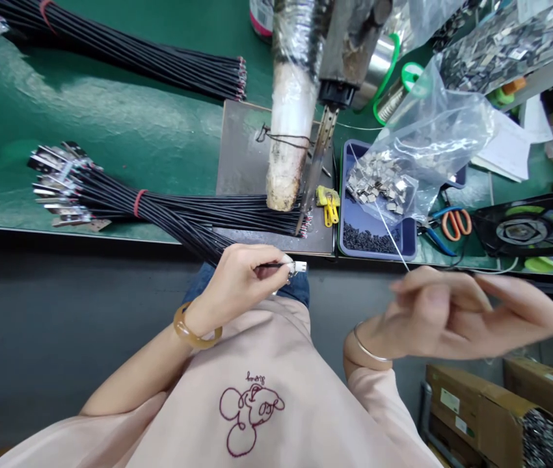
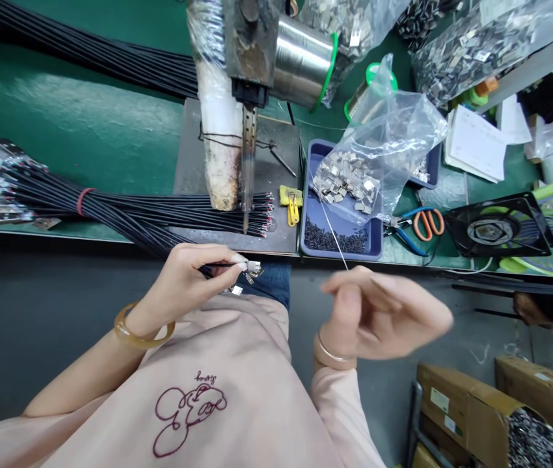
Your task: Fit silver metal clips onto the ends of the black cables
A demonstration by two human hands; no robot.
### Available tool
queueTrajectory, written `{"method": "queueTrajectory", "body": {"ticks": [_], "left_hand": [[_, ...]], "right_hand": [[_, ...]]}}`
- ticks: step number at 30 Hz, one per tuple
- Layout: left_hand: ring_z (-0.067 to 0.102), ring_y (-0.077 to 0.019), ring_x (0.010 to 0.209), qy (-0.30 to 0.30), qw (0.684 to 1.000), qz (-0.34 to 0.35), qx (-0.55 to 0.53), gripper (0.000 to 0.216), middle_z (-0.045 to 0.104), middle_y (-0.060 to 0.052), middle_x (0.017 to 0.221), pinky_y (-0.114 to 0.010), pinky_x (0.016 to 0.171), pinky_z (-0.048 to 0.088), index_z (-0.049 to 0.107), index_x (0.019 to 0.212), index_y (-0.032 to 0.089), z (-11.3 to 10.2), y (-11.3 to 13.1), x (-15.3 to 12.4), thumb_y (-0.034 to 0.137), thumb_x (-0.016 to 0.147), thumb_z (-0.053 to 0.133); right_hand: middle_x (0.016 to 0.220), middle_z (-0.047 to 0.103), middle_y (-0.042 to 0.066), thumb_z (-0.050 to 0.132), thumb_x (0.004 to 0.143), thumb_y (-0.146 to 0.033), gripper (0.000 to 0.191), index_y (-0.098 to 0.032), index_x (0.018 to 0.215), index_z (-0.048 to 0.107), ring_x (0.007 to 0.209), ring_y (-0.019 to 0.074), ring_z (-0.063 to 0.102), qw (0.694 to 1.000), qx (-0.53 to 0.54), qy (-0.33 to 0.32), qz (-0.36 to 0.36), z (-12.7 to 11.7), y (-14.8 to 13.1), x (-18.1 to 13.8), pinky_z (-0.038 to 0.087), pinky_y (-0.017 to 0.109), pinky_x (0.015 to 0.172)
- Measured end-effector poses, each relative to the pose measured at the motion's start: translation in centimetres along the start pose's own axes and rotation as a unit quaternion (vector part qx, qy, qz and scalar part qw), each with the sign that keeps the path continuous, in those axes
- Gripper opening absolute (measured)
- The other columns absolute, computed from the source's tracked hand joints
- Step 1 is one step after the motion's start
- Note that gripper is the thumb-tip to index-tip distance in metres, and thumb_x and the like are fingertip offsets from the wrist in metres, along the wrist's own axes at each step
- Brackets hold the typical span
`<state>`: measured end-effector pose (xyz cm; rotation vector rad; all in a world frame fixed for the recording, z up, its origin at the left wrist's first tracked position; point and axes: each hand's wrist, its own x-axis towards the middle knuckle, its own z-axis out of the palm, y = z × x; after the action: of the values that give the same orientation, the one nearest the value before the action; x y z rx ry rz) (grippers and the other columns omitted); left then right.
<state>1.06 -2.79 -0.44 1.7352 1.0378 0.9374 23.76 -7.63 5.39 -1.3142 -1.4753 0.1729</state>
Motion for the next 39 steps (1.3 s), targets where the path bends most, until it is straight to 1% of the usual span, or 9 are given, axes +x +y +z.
{"method": "queueTrajectory", "body": {"ticks": [1, 5, 9, 12, 16, 23, 26, 30, 39], "left_hand": [[0.050, -0.0074, 0.055, 0.004, 1.000, 0.002, -0.008, 0.011, 0.061, 0.003, 0.062, -0.021, 0.055, 0.042, 0.076, 0.080, 0.015, -0.2, -0.2, -0.3, 0.013, 0.086, 0.066], [0.068, -0.0131, 0.072, 0.095, 0.994, 0.007, -0.044, 0.005, 0.076, -0.003, 0.080, -0.024, 0.068, 0.055, 0.077, 0.087, 0.017, -0.9, -0.7, -1.1, 0.015, 0.086, 0.072], [0.072, -0.0185, 0.085, 0.194, 0.975, 0.098, 0.052, 0.010, 0.079, -0.005, 0.091, -0.035, 0.083, 0.058, 0.077, 0.090, 0.019, -1.7, -1.2, -0.1, 0.013, 0.089, 0.069], [0.068, -0.0268, 0.101, 0.140, 0.948, 0.172, 0.228, 0.015, 0.077, -0.011, 0.103, -0.047, 0.092, 0.054, 0.077, 0.099, 0.018, -2.0, -1.9, 1.4, 0.014, 0.092, 0.064], [0.060, -0.0260, 0.087, 0.091, 0.911, 0.204, 0.347, 0.021, 0.070, -0.011, 0.090, -0.045, 0.081, 0.051, 0.078, 0.092, 0.017, -1.8, -2.9, 2.5, 0.015, 0.096, 0.057], [0.063, -0.0218, 0.088, 0.121, 0.932, 0.235, 0.248, 0.017, 0.074, -0.007, 0.090, -0.039, 0.086, 0.051, 0.075, 0.092, 0.018, -2.2, -2.1, 1.2, 0.013, 0.096, 0.059], [0.064, -0.0183, 0.080, 0.106, 0.938, 0.255, 0.210, 0.014, 0.075, -0.005, 0.085, -0.034, 0.082, 0.053, 0.073, 0.092, 0.018, -2.3, -1.2, 0.9, 0.013, 0.096, 0.060], [0.062, -0.0146, 0.067, 0.054, 0.937, 0.275, 0.209, 0.016, 0.072, -0.004, 0.076, -0.027, 0.065, 0.050, 0.072, 0.091, 0.017, -1.4, -0.3, 1.0, 0.014, 0.096, 0.057], [0.043, -0.0067, 0.047, 0.075, 0.995, 0.049, 0.037, 0.012, 0.062, 0.003, 0.058, -0.020, 0.047, 0.033, 0.071, 0.078, 0.014, 0.0, -0.1, 1.7, 0.015, 0.086, 0.063]], "right_hand": [[0.077, 0.068, -0.006, 0.060, 0.098, -0.024, 0.028, -0.033, 0.124, 0.056, 0.054, 0.0147, 0.068, 0.999, -0.021, 0.031, 0.003, 0.5, -0.2, 0.2, 0.045, 0.027, 0.042], [0.082, 0.075, -0.002, 0.064, 0.096, -0.028, 0.005, -0.024, 0.097, 0.061, 0.070, 0.0154, 0.076, 0.978, -0.110, -0.151, 0.096, 1.6, 2.1, 1.4, 0.061, 0.029, 0.066], [0.070, 0.068, -0.002, 0.069, 0.089, -0.032, 0.016, -0.025, 0.080, 0.057, 0.059, 0.0165, 0.066, 0.956, -0.255, -0.135, 0.047, 1.4, 7.5, 4.2, 0.057, 0.033, 0.063], [0.081, 0.072, 0.003, 0.062, 0.091, -0.032, 0.017, -0.026, 0.076, 0.054, 0.071, 0.0205, 0.065, 0.942, -0.291, -0.165, 0.004, 1.8, 10.9, 6.7, 0.055, 0.037, 0.069], [0.088, 0.071, 0.004, 0.062, 0.090, -0.031, 0.020, -0.027, 0.074, 0.050, 0.076, 0.0217, 0.061, 0.922, -0.293, -0.254, -0.013, 2.6, 12.6, 8.4, 0.051, 0.038, 0.072], [0.083, 0.062, 0.001, 0.063, 0.086, -0.018, 0.017, -0.024, 0.076, 0.052, 0.071, 0.0161, 0.056, 0.936, -0.289, -0.201, -0.008, 1.8, 8.9, 5.5, 0.047, 0.031, 0.066], [0.089, 0.065, 0.001, 0.068, 0.087, -0.024, 0.019, -0.022, 0.075, 0.054, 0.064, 0.0110, 0.057, 0.980, -0.167, -0.103, 0.032, 1.8, 6.0, 3.4, 0.048, 0.026, 0.056], [0.096, 0.068, 0.000, 0.072, 0.087, -0.024, 0.021, -0.021, 0.075, 0.055, 0.054, 0.0072, 0.065, 0.981, 0.040, -0.140, 0.125, 3.1, 2.6, 0.6, 0.055, 0.023, 0.051], [0.102, 0.078, 0.004, 0.067, 0.093, -0.023, 0.005, -0.025, 0.091, 0.071, 0.093, 0.0193, 0.076, 0.993, 0.047, -0.089, 0.063, 7.7, 2.4, -2.8, 0.067, 0.037, 0.080]]}}
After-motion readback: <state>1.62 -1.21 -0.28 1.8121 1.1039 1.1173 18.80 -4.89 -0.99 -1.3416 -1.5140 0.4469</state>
